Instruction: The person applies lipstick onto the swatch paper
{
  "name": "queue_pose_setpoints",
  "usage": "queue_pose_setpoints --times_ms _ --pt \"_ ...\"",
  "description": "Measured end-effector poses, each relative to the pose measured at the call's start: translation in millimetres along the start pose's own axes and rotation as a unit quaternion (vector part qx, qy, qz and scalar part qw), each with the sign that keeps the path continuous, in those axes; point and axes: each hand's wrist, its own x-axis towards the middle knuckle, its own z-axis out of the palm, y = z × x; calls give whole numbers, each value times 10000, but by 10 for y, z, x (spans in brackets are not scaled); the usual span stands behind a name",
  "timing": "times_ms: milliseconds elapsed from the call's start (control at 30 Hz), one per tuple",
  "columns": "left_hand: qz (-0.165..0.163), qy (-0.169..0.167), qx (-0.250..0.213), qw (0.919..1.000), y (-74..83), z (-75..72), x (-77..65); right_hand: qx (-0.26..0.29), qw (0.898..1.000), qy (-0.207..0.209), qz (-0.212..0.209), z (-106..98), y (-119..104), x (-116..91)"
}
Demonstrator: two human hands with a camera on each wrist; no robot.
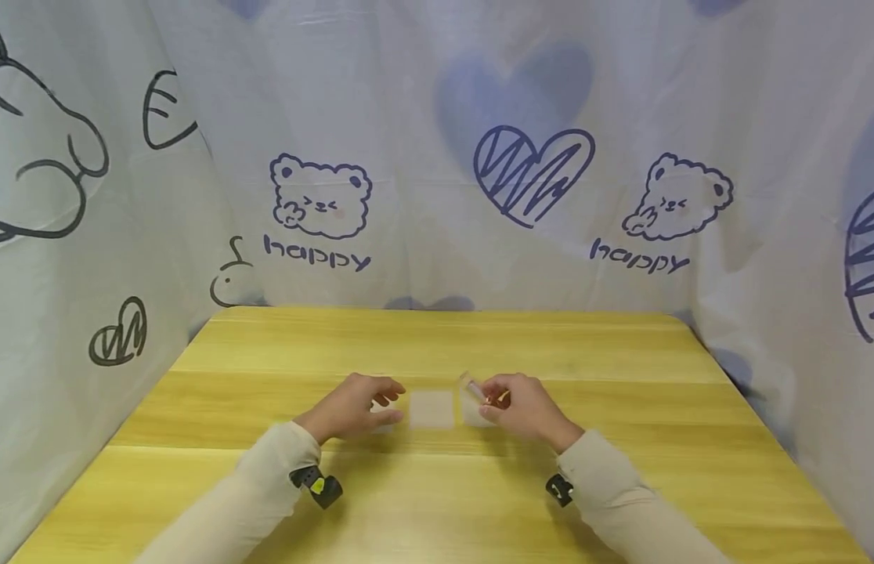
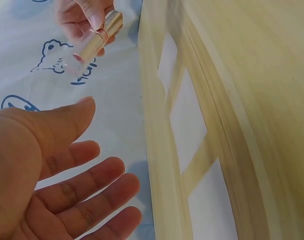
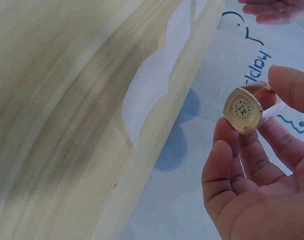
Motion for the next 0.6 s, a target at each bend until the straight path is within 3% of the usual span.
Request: queue_pose_setpoints --times_ms 600 --pt "37 -97 -11 9999 139 31 48 -222 9986 -232 -425 120 -224 71"
